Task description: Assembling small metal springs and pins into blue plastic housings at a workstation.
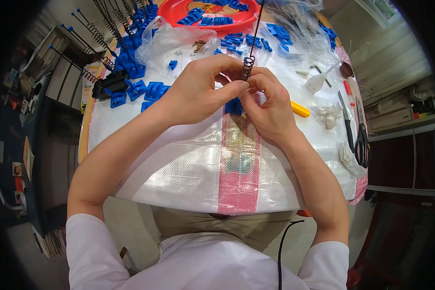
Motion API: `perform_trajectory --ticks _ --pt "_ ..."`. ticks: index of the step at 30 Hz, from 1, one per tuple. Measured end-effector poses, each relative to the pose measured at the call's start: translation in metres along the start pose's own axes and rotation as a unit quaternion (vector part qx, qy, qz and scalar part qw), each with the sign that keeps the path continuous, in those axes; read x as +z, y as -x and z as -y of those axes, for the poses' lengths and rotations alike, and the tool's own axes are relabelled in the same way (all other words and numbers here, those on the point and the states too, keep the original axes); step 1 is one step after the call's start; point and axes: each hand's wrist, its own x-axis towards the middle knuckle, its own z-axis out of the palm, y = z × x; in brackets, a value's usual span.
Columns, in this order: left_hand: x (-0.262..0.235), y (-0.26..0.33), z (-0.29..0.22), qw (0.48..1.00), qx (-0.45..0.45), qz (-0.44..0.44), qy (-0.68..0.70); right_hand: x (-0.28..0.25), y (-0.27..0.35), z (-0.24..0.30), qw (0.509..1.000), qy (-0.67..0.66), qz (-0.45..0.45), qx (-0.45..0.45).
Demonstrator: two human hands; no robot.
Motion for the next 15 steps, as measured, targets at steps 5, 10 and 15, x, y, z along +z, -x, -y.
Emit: perform_trajectory --ticks 5,10,15 --pt "0.012 0.001 0.015 0.998 0.022 -0.035 0.044 -0.001 0.000 -0.002 1.000 0.004 -0.005 -0.014" --pt "0.017 0.003 0.024 0.994 0.028 -0.056 0.091 0.000 0.000 0.002 1.000 -0.011 0.001 0.010" --pt "0.020 0.003 0.027 0.991 0.040 -0.077 0.102 0.001 0.000 0.001 1.000 -0.010 -0.006 -0.001"
